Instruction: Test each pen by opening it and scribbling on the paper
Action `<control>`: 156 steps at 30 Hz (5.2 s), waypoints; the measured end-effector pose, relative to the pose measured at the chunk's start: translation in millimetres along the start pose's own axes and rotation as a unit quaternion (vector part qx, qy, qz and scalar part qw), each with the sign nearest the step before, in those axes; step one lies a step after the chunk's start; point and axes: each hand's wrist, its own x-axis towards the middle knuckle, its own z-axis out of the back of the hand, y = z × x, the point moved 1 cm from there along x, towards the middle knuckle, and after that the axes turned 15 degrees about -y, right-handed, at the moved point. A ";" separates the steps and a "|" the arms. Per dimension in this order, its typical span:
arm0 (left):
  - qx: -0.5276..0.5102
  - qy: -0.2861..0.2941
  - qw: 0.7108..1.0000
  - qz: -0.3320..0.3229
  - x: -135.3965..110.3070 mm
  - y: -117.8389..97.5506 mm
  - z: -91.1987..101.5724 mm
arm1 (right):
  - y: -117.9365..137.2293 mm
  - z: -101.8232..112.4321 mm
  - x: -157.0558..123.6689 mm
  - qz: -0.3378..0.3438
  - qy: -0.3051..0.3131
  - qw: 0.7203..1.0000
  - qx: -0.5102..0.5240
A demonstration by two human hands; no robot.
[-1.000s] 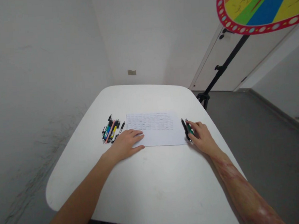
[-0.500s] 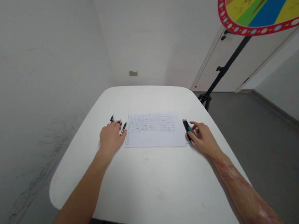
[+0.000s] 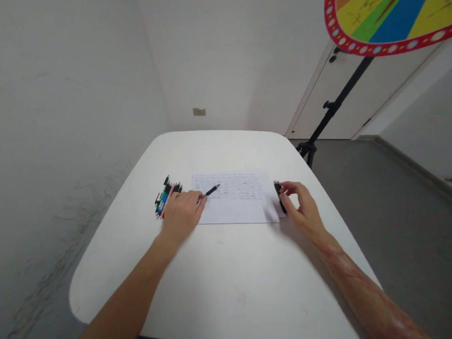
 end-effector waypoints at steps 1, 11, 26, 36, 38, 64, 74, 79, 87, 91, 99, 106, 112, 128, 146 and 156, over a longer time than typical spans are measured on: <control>-0.018 -0.004 0.999 -0.029 -1.0 -7.6 -2.3 | 10.1 -7.7 -0.2 -0.006 0.018 1.000 0.023; -0.082 0.033 0.988 -0.124 -4.5 -31.0 -19.4 | 54.0 -76.5 -15.9 -0.029 0.172 0.980 0.096; -0.182 0.013 0.980 -0.077 -9.3 -28.8 -28.0 | 47.3 -77.7 -21.1 -0.033 0.146 0.980 0.135; -0.210 0.024 0.977 -0.017 -10.8 -26.1 -31.2 | 49.9 -76.8 -22.4 -0.041 0.151 0.978 0.136; -0.204 0.027 0.978 -0.014 -11.6 -25.3 -31.5 | 50.1 -76.7 -22.2 -0.039 0.151 0.978 0.137; -0.164 0.039 0.985 -0.041 -12.9 -22.2 -29.8 | 54.2 -75.1 -21.2 -0.037 0.171 0.976 0.133; -0.170 0.051 0.984 -0.024 -14.4 -18.9 -30.6 | 53.1 -75.8 -21.4 -0.035 0.175 0.974 0.138; -0.167 0.064 0.983 -0.034 -16.4 -17.2 -31.7 | 51.4 -77.2 -22.4 -0.024 0.168 0.976 0.139; -0.167 0.088 0.982 -0.004 -18.8 -15.8 -32.6 | 49.3 -77.8 -23.6 -0.023 0.162 0.976 0.141; -0.170 0.087 0.981 -0.012 -19.1 -15.5 -32.0 | 49.8 -77.9 -23.7 -0.026 0.160 0.976 0.143; -0.164 0.097 0.982 0.001 -20.9 -14.8 -32.4 | 50.1 -78.2 -24.2 -0.017 0.157 0.977 0.144; -0.167 0.106 0.980 -0.015 -20.3 -15.7 -32.3 | 49.2 -78.7 -24.8 -0.016 0.163 0.976 0.147; -0.170 0.110 0.979 0.001 -21.5 -12.5 -33.5 | 49.9 -78.9 -23.7 -0.006 0.158 0.976 0.150; -0.158 0.096 0.982 -0.044 -19.8 -14.0 -28.8 | 54.1 -77.6 -26.1 -0.051 0.141 0.978 0.146; -0.173 0.116 0.977 -0.038 -15.3 -22.5 -24.0 | 53.1 -78.5 -26.8 0.017 0.159 0.978 0.134; -0.089 0.084 0.992 -0.024 -15.1 -28.1 -28.0 | 56.0 -75.9 -25.1 0.031 0.200 0.969 0.143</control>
